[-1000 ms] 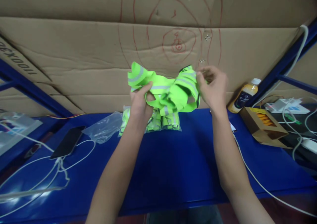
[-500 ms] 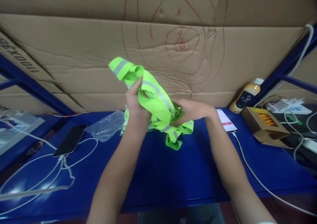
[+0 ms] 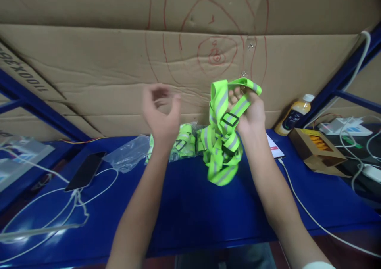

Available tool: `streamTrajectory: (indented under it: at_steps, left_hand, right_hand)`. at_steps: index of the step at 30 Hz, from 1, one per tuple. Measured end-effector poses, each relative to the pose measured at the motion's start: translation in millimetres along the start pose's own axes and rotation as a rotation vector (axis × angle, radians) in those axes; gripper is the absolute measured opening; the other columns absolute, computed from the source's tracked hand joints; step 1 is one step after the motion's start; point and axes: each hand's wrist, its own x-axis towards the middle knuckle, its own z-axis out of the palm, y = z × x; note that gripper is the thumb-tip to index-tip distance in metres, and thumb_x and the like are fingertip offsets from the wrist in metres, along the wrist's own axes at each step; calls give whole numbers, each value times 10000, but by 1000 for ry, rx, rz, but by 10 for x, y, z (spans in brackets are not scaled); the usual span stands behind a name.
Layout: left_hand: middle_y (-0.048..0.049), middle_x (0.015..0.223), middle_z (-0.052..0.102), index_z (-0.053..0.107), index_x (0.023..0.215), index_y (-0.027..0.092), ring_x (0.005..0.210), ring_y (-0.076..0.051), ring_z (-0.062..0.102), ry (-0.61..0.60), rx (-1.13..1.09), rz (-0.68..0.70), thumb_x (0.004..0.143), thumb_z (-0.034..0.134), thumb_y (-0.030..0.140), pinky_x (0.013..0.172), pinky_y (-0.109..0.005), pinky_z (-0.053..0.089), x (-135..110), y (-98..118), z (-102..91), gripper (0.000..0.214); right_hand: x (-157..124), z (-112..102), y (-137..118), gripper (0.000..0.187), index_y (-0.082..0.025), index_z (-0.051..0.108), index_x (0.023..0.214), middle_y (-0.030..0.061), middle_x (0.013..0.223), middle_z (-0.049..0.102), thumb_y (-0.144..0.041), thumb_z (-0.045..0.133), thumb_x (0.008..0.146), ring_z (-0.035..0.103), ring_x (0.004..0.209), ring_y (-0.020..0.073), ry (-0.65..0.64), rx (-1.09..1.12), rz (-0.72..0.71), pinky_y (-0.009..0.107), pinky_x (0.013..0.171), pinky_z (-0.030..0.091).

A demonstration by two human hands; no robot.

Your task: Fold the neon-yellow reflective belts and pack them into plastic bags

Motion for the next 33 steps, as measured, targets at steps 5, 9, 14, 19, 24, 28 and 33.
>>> streamTrajectory:
  at_steps: [5, 9, 14, 19, 24, 28, 33]
  left_hand:
    - [-33, 792, 735, 695, 832, 202, 764, -212, 711, -739, 283, -67, 1021, 676, 429, 747, -354, 559, -430, 294, 366, 296]
    - [-215, 1490, 636, 581, 1439, 163, 1460, -402, 566, -718, 280, -21, 871, 870, 494, 1196, -583, 491, -758, 59, 780, 718]
    - [-153, 1506, 667, 698, 1343, 219, 1500, -363, 550, -572, 10, 105, 834, 892, 286, 1309, -596, 384, -735, -322, 967, 549]
    - [-103, 1194, 799, 794, 1105, 194, 1258, -336, 711, -323, 8, -59, 899, 797, 335, 1115, -510, 576, -319, -229, 455, 250]
    - [-100, 1107, 795, 738, 1140, 176, 1051, -312, 747, -147, 161, -191, 812, 878, 472, 938, -444, 616, -53, -115, -21, 463]
    - [-123, 1086, 764, 691, 1156, 189, 1109, -391, 697, -198, 633, -183, 775, 920, 553, 1013, -530, 534, -53, -10, -83, 575]
    - [-33, 1077, 759, 655, 1140, 263, 1061, -325, 666, -541, 659, -157, 820, 877, 561, 953, -438, 511, -140, 124, 60, 491]
  right_hand:
    - [11, -23, -142, 200, -277, 575, 927, 43, 1155, 792, -258, 441, 1073, 737, 1261, 186, 153, 530, 2, 421, 1001, 660]
    - [-76, 52, -374, 213, -285, 577, 1038, 77, 1200, 786, -209, 385, 1092, 734, 1286, 196, 194, 1006, 76, 440, 970, 671]
    - [-274, 262, -663, 402, -333, 615, 1338, 54, 1103, 809, -152, 329, 1120, 770, 1191, 194, 60, 1526, 155, 513, 1056, 647]
    - [-157, -53, -614, 268, -286, 682, 1296, 55, 1089, 825, -223, 547, 1073, 801, 1165, 241, 80, 840, 38, 483, 996, 693]
    - [-28, -535, -453, 562, -178, 804, 895, 128, 905, 848, -738, 793, 860, 835, 902, 277, -377, -613, 428, 412, 868, 685]
    - [-151, -440, -531, 607, -178, 819, 853, 117, 878, 842, -782, 814, 795, 811, 841, 276, -566, -1027, 453, 380, 769, 641]
    - [-343, 35, -551, 552, -233, 778, 1214, 67, 1246, 811, -490, 951, 757, 737, 1138, 278, -481, -1088, -221, 405, 998, 557]
